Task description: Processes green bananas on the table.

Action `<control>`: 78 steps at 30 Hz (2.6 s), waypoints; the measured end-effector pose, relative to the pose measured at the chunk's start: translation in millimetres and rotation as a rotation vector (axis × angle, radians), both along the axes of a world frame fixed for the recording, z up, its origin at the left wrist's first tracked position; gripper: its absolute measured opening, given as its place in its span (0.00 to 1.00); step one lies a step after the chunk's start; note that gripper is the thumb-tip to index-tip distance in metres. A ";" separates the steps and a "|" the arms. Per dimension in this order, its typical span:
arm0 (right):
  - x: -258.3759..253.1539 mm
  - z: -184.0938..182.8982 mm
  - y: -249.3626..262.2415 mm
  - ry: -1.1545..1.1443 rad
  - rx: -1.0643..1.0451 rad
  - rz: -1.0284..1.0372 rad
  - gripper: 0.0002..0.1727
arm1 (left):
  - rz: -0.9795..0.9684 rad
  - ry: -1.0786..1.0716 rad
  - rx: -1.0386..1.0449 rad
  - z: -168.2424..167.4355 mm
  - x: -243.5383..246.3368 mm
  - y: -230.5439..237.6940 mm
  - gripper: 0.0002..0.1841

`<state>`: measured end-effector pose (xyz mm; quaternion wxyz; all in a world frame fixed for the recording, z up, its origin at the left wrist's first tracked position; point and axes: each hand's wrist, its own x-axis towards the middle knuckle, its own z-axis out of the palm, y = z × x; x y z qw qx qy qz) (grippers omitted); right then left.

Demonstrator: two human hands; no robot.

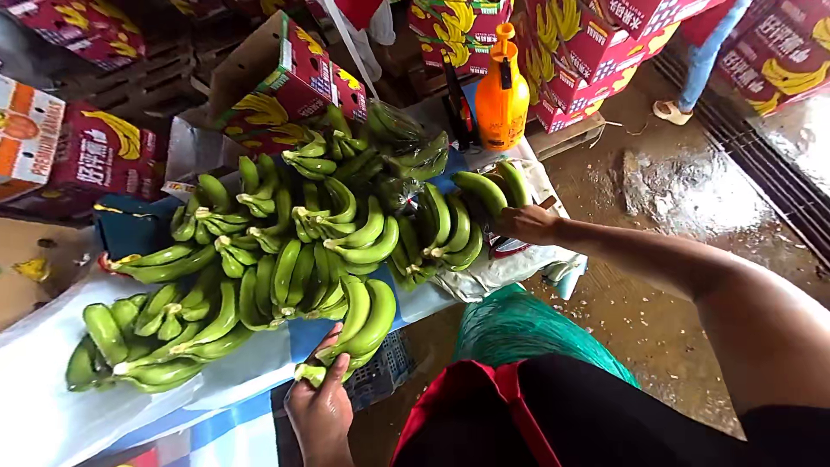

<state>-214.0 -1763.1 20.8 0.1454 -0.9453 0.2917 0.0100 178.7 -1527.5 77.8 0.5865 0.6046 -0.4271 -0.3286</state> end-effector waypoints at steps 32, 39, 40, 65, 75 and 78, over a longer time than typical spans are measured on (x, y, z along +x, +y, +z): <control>-83.7 -40.4 5.4 -0.629 0.006 -0.258 0.27 | -0.071 -0.068 -0.011 39.3 -32.2 3.9 0.12; -48.4 -17.4 -22.0 -0.230 -0.037 -0.057 0.08 | -0.071 -0.088 -0.047 39.9 -30.9 10.0 0.12; -46.2 -12.8 -25.8 -0.230 -0.046 -0.042 0.08 | -0.073 -0.093 -0.055 40.1 -30.7 11.3 0.12; -6.1 63.5 -54.2 -0.133 0.212 -0.492 0.13 | -0.427 -0.041 -0.126 52.8 -90.7 -93.2 0.13; -211.3 100.7 68.5 -0.411 0.288 -0.935 0.06 | -0.440 -0.227 -0.278 -88.7 -252.9 -217.8 0.16; -256.6 92.3 99.3 -0.323 0.240 -1.042 0.04 | -0.400 -0.371 -0.302 -132.4 -267.0 -230.7 0.15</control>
